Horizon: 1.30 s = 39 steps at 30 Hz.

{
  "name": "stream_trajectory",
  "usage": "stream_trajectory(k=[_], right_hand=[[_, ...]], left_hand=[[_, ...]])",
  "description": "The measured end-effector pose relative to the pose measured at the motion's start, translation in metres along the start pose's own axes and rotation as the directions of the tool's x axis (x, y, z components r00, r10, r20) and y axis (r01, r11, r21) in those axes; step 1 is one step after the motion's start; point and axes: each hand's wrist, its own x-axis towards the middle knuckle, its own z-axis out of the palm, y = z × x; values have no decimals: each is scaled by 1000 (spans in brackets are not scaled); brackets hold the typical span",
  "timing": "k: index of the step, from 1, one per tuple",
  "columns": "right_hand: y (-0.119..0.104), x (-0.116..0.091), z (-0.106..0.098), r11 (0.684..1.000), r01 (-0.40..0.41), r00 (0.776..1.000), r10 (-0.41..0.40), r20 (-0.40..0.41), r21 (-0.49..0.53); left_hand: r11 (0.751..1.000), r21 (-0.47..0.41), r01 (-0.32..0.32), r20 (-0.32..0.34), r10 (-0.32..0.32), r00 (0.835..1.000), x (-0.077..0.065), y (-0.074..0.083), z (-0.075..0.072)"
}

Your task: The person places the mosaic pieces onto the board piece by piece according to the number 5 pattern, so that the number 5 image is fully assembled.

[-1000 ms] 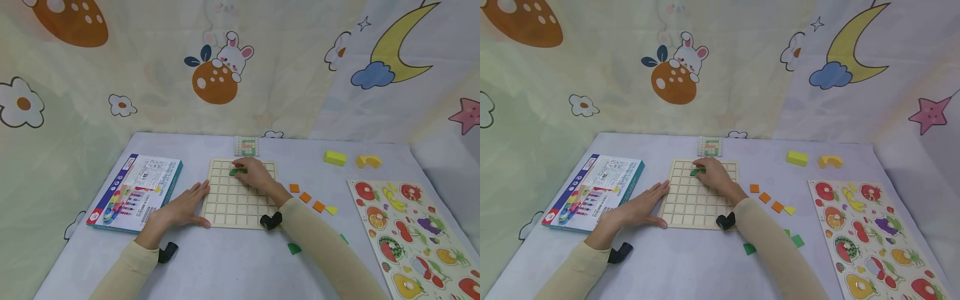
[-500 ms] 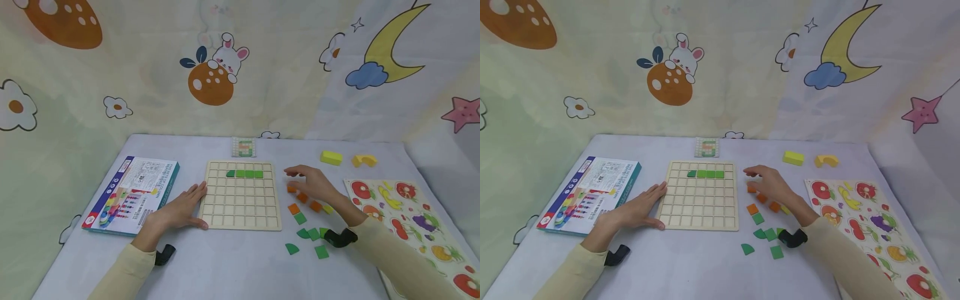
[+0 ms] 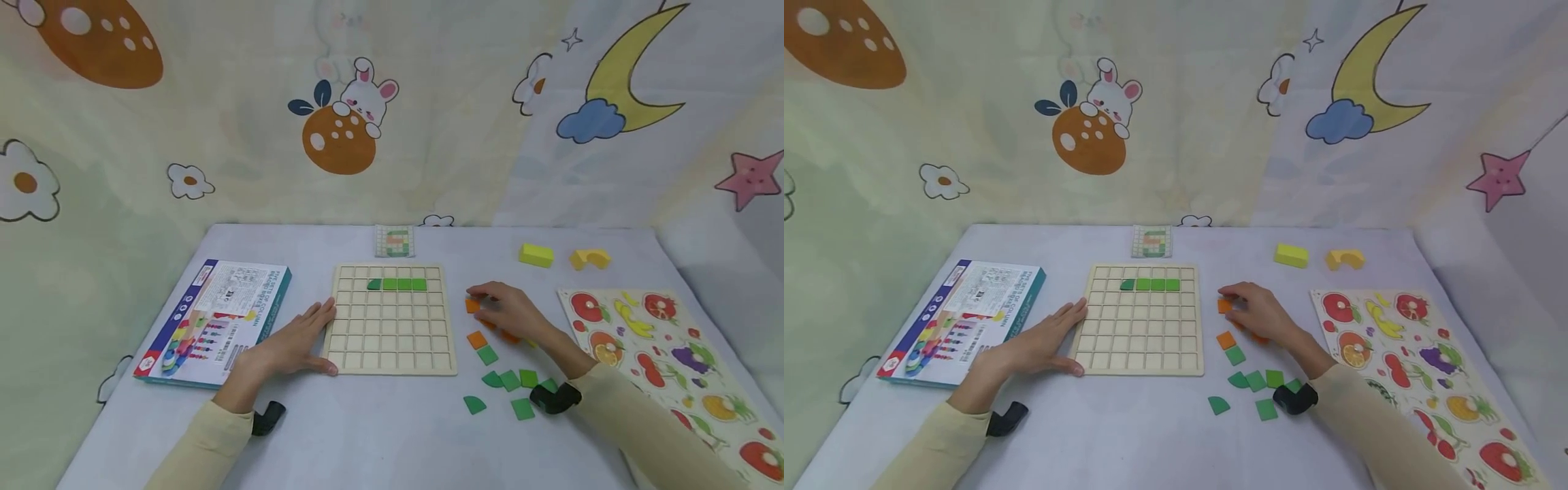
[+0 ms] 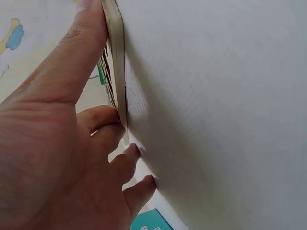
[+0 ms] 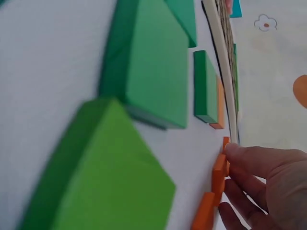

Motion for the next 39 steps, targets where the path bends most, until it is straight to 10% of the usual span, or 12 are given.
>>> stream_trajectory(k=[11, 27, 39], right_hand=[[-12, 13, 4, 999, -38, 999, 37, -21, -25], [-122, 90, 73, 982, 188, 981, -189, 46, 19], [-124, 102, 94, 990, 139, 989, -138, 47, -31]], left_hand=[[1000, 9, 16, 8, -16, 1000, 0, 0, -1], [1000, -9, 9, 2, -9, 1000, 3, 1, 2], [1000, -8, 18, 2, -18, 1000, 1, -1, -1]])
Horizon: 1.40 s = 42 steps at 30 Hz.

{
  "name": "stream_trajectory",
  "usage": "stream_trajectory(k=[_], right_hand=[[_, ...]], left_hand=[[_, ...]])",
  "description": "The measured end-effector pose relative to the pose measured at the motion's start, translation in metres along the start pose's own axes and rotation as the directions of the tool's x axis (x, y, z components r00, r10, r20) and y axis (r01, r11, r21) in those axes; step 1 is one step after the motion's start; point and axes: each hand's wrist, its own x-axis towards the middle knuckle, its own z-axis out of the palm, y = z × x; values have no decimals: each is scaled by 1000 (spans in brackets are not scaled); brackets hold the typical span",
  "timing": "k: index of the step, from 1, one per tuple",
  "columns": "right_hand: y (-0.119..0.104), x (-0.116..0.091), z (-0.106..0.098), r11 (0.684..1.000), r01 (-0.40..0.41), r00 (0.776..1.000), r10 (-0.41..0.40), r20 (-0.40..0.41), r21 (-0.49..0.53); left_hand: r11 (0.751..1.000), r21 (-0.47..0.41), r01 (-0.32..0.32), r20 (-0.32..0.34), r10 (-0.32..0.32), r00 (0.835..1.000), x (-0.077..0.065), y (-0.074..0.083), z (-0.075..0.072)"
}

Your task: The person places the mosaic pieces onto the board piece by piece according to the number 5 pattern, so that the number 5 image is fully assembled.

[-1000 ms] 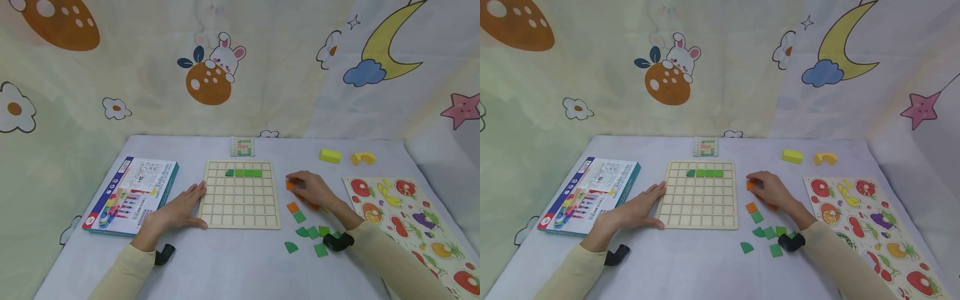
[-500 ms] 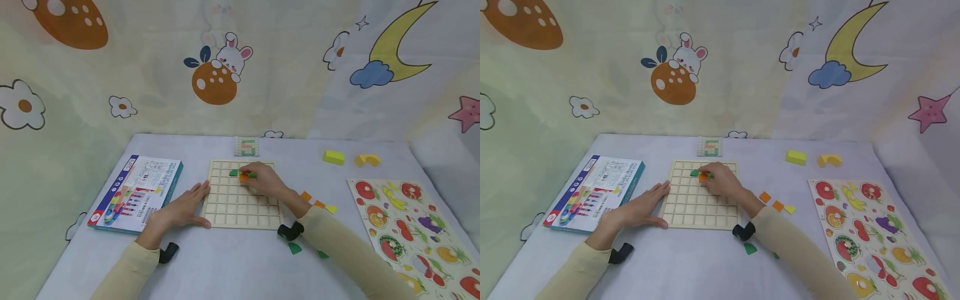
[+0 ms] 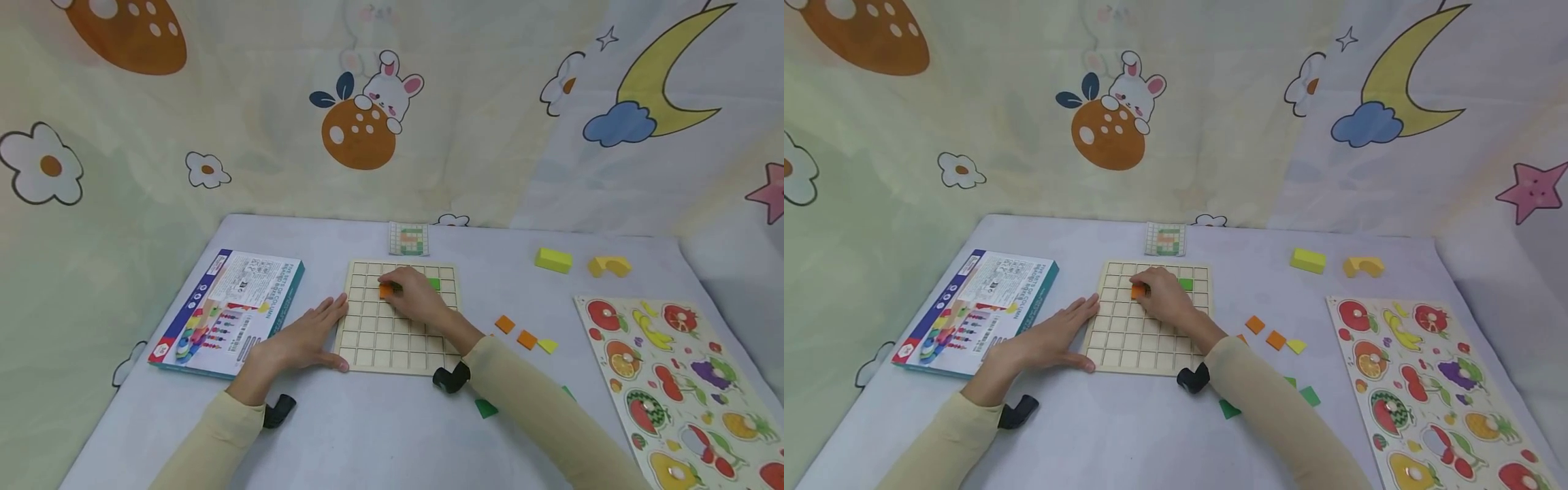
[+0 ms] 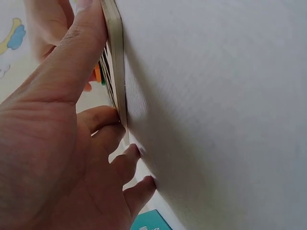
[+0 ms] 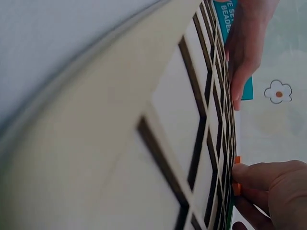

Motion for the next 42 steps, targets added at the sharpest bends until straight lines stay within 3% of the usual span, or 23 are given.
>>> stream_trajectory(k=[16, 29, 36, 42], right_hand=[[6, -7, -2, 999, 29, 999, -30, -40, -43], [6, -11, -5, 999, 24, 1000, -24, -19, -27], [10, -15, -16, 1000, 0, 998, 0, -58, -3], [13, -16, -13, 1000, 23, 1000, -23, 1, 19]], left_hand=[[999, 33, -26, -6, 27, 1000, 1, 4, -3], [1000, 17, -11, 4, 11, 1000, 1, 4, -1], [1000, 28, 9, 1, -9, 1000, 1, 2, 0], [1000, 15, 7, 0, -7, 1000, 1, 2, 1]])
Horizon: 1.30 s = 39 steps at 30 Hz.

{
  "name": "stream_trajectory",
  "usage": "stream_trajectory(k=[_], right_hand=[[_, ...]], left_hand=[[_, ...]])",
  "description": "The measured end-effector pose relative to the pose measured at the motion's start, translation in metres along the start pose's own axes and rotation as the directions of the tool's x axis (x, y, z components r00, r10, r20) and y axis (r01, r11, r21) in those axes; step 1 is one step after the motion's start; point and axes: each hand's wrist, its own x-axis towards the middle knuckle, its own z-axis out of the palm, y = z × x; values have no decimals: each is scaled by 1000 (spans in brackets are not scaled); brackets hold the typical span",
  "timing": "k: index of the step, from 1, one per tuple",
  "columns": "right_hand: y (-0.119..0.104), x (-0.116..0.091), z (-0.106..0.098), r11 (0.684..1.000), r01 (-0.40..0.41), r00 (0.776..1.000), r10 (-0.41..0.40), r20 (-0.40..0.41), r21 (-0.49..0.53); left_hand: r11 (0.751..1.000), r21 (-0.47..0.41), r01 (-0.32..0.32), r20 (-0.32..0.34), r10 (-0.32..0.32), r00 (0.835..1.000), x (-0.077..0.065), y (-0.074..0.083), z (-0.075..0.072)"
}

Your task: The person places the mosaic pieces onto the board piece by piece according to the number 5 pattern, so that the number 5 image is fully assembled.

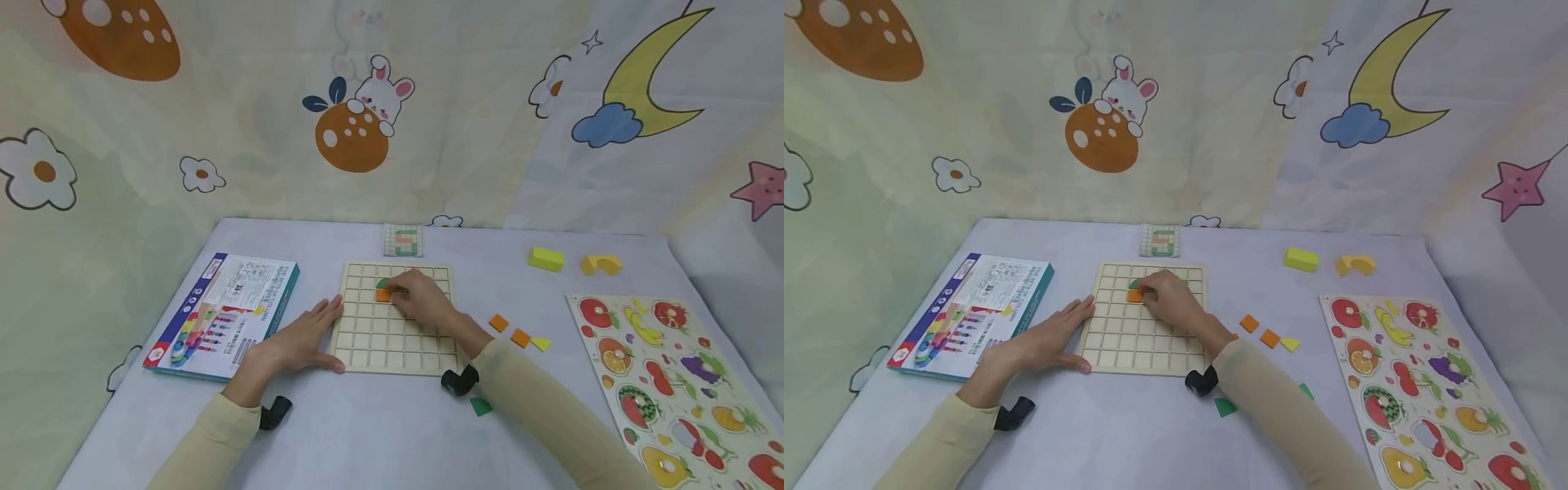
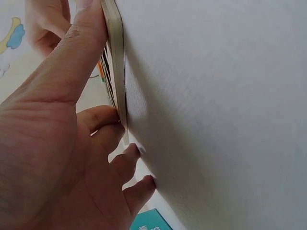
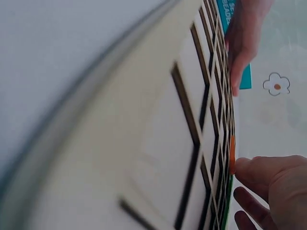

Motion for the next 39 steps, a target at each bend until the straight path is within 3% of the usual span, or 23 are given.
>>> stream_trajectory(k=[4, 10, 14, 19, 22, 26, 32, 39], right_hand=[[1, -3, 3, 1000, 24, 1000, -24, 11, -11], [6, -16, -13, 999, -54, 998, 54, -17, 1], [21, -42, -39, 996, -90, 995, 89, -48, -12], [52, -87, -70, 980, -195, 979, 193, -64, -28], [70, -110, -80, 966, -256, 965, 253, -65, -41], [86, -130, -81, 962, -257, 965, 251, -72, -91], [91, -138, -71, 967, -235, 970, 227, -88, -98], [83, -129, -67, 976, -192, 976, 179, -124, -102]], left_hand=[[1000, -6, -8, 3, 8, 1000, 2, 0, 2], [1000, -1, 6, 5, -6, 1000, 3, 0, 5], [1000, -5, 0, 4, 0, 1000, 3, 2, 5], [1000, -10, -6, 8, 6, 1000, 1, 3, 2], [1000, -7, -3, 10, 3, 1000, 0, 2, 0], [1000, -7, 3, 11, -3, 1000, -2, 0, -2], [1000, -22, -15, -4, 14, 1000, -4, -1, -2], [1000, -23, -14, 4, 14, 1000, -3, 1, -1]])
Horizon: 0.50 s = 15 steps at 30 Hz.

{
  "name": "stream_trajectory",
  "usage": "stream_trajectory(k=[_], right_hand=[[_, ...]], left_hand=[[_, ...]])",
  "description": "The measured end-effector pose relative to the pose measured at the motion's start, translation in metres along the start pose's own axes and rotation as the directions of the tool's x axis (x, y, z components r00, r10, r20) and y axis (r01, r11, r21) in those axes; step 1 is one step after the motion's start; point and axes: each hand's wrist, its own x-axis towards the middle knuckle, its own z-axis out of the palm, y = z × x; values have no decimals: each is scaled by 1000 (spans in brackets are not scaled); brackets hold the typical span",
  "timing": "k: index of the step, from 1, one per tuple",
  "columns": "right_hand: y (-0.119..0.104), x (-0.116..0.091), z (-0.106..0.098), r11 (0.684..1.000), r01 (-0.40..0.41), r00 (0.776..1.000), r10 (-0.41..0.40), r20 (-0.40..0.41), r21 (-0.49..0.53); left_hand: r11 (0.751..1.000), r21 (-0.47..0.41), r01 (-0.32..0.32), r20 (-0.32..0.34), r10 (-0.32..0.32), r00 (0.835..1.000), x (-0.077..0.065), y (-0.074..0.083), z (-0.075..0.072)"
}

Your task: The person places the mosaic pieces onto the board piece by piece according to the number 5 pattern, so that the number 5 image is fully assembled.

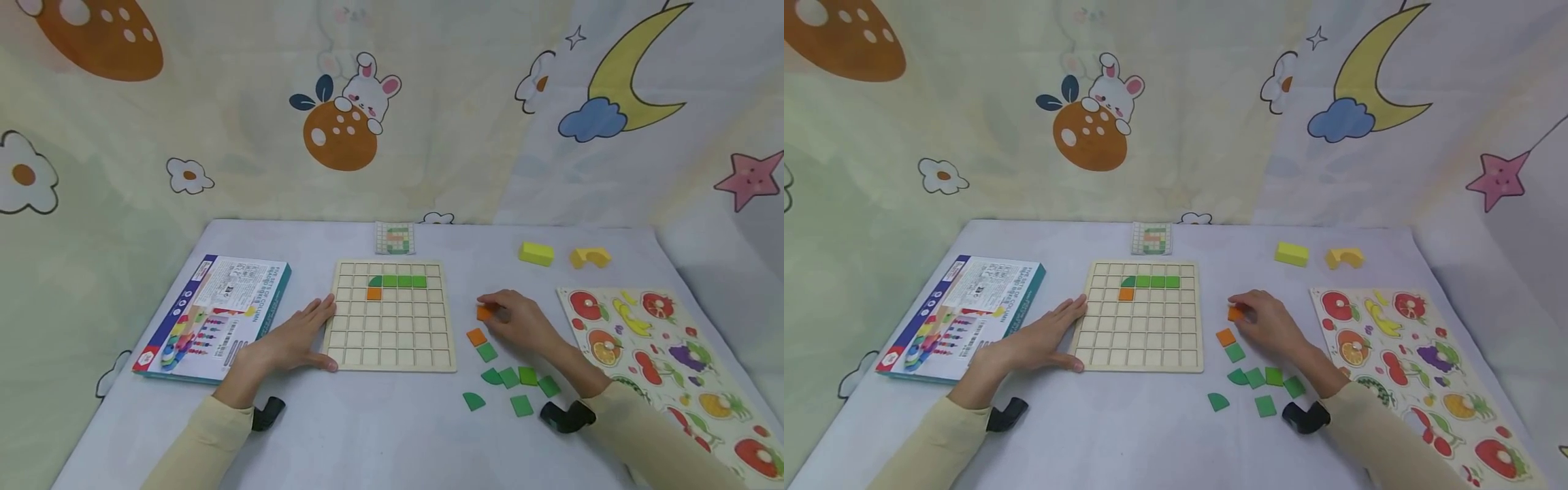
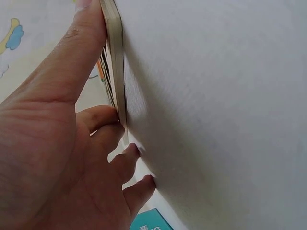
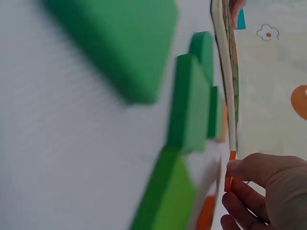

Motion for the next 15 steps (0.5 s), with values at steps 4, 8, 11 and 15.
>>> stream_trajectory(k=[4, 8, 11, 15], right_hand=[[-23, 18, 5, 999, 38, 999, -37, -5, 35], [-59, 42, 17, 992, 95, 995, -97, 25, 88], [-84, 59, 32, 980, 156, 986, -162, 40, 127], [-111, 77, 54, 966, 209, 974, -219, 55, 152]], left_hand=[[1000, -1, -1, -8, 1, 1000, -1, -1, -1], [1000, -5, 0, -11, 0, 1000, -1, -2, -1], [1000, -4, 3, -11, -3, 1000, 0, -3, 0], [1000, -1, 1, -6, -1, 1000, 2, -3, 1]])
